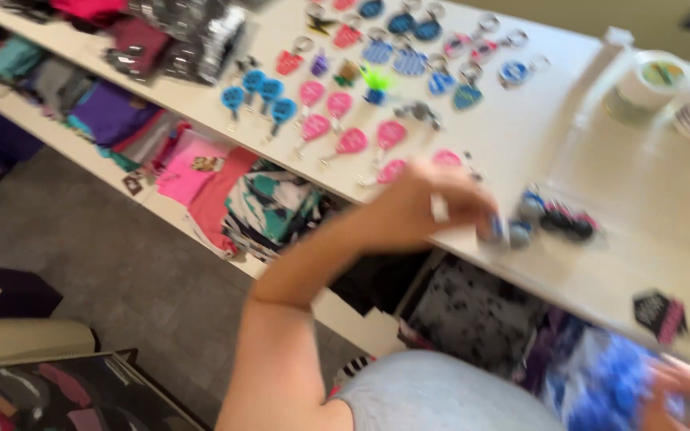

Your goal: Sorting and organizing various keychains and plastic tags into a clear plastic storage container on a retail counter.

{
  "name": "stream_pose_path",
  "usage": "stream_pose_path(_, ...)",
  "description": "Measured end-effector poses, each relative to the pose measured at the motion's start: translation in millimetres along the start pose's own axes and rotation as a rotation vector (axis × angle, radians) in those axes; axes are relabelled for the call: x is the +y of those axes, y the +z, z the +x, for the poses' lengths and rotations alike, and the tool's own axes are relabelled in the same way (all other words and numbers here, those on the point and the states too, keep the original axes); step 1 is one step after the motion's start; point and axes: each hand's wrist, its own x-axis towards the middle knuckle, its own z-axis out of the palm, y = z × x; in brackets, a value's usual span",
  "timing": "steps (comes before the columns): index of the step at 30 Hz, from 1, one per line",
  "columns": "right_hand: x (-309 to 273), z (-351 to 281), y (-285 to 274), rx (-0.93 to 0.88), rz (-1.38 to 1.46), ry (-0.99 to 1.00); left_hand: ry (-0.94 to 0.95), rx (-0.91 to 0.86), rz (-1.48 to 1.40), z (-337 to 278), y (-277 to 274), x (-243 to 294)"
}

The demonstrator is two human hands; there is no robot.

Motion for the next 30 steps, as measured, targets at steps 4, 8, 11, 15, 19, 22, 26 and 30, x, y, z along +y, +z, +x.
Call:
stream_pose_path(4,-130.2,60.3,11.1,0.022,-0.115,-0.479,-0.189,-0.079,-0.256,-66.4,93.6,28.7)
stream_pose_path(8,-174.3,70.5,9.1,-0.147,0.209,-0.226,-0.515,-0.093,-0.665,-110.1,130.1,28.5)
stream_pose_path(11,-172.9,66.7,12.1,-0.249,0.225,-0.264,-0.568,-0.081,-0.752,-113.3,133.9,28.7)
stream_pose_path(15,-171.1,53.0,9.8,-0.300,0.242,-0.137,-0.598,-0.078,-0.657,-111.5,141.3,30.7)
stream_pose_path(19,-172.8,58.1,7.2,-0.250,0.333,-0.052,-0.521,-0.029,-0.886,-115.6,149.7,23.2)
stream_pose_path(22,-162.6,57.5,15.3,-0.206,0.356,-0.034,-0.537,-0.079,-1.086,-116.5,149.4,21.0)
stream_pose_path(26,-159.0,78.4,19.2,-0.157,0.363,-0.014,-0.571,0.022,-0.984,-104.1,151.3,24.9)
stream_pose_path(30,-150.2,102.6,17.8,-0.075,0.286,0.097,-0.420,0.229,-0.679,-84.7,150.7,21.0)
